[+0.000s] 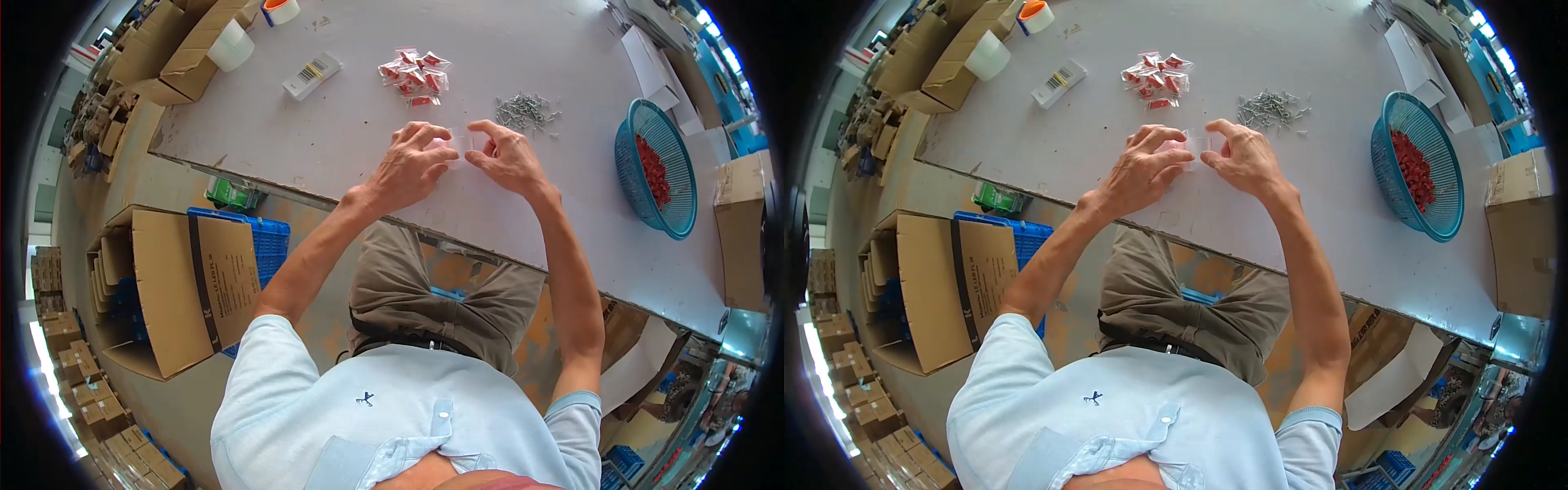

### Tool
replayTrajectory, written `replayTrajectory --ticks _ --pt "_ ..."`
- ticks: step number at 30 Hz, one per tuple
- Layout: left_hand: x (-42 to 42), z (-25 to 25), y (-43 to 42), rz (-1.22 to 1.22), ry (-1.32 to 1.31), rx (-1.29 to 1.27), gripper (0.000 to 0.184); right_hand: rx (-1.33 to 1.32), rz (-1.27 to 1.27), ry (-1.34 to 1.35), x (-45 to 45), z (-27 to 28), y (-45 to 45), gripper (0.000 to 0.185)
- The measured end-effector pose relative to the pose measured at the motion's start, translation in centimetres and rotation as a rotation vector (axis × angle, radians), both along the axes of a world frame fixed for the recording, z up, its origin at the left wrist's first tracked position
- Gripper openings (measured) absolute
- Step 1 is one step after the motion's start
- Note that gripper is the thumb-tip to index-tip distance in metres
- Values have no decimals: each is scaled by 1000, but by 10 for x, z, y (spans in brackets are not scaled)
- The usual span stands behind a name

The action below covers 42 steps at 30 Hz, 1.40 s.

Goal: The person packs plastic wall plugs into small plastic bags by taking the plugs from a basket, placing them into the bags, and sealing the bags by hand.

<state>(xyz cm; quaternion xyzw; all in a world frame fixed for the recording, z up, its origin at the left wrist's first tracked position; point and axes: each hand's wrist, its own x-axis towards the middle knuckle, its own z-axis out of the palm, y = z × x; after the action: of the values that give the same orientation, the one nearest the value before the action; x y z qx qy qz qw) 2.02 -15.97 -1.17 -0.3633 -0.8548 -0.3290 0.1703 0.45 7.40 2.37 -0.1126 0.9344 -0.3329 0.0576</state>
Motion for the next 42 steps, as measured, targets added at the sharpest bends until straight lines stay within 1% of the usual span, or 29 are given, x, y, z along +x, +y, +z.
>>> replayTrajectory --ticks 4,6,7,9,10,11,12,13,14,15,16,17,19,21,23,24,25,27,28,30,31,33,34,36,40,42 --pt "-3 -4 -3 -18 -74 9 19 1 -2 -112 -11 -6 -2 30" --pt "-3 -3 -4 -9 -64 -2 18 -136 -52 -85 -9 -13 2 26" --pt "-2 -3 -4 -2 -51 -20 18 -131 -55 -90 -6 -14 5 26" --pt "-2 -3 -6 1 -43 -9 18 -345 -188 -197 1 -14 12 19" --pt "-2 -1 -5 8 -30 -1 19 -338 -196 -193 7 -14 16 19" --pt "-2 1 -5 0 -29 8 19 -544 -252 -226 14 -15 21 16" --pt "0 4 -4 30 58 -2 23 -753 -306 -254 23 -13 25 12" --pt "2 8 0 59 146 -13 27 -747 -316 -246 31 -11 27 12" --pt "5 11 6 46 150 -8 27 -856 -362 -196 41 -9 27 11" --pt "10 13 12 14 173 43 34 -967 -408 -144 48 -7 27 11" --pt "14 16 18 -21 195 92 40 -969 -423 -133 53 -7 29 11" --pt "19 18 27 -38 196 93 40 -991 -437 -114 59 -8 32 13" --pt "30 23 54 -66 212 83 47 -1011 -466 -89 69 -7 36 14" --pt "35 22 78 -77 254 90 46 -1033 -497 -52 77 -5 42 15" --pt "31 8 97 -94 341 104 38 -1011 -508 -26 84 -2 48 16" --pt "30 8 104 -113 360 147 29 -992 -509 -10 88 -1 51 17" --pt "30 8 110 -132 361 148 29 -995 -524 0 93 1 54 17" --pt "30 12 121 -96 170 309 17 -984 -534 -21 101 9 60 23" --pt "33 15 125 -107 171 307 17 -987 -542 -13 103 3 67 23" --pt "39 22 132 -37 -839 667 10 -551 -464 493 103 -11 77 30" --pt "39 21 134 -37 -839 663 10 -555 -466 493 104 -13 77 30" --pt "39 17 137 -196 -1105 924 13 -729 -443 383 108 -14 76 26" --pt "40 14 139 -197 -1108 918 13 -731 -448 382 111 -15 77 26" --pt "42 9 142 -265 -1244 978 14 -957 -362 199 115 -16 82 20" --pt "42 5 141 -280 -1243 927 13 -884 -398 185 119 -15 86 15" --pt "41 7 140 -245 -1105 777 13 -816 -384 152 119 -16 90 13"
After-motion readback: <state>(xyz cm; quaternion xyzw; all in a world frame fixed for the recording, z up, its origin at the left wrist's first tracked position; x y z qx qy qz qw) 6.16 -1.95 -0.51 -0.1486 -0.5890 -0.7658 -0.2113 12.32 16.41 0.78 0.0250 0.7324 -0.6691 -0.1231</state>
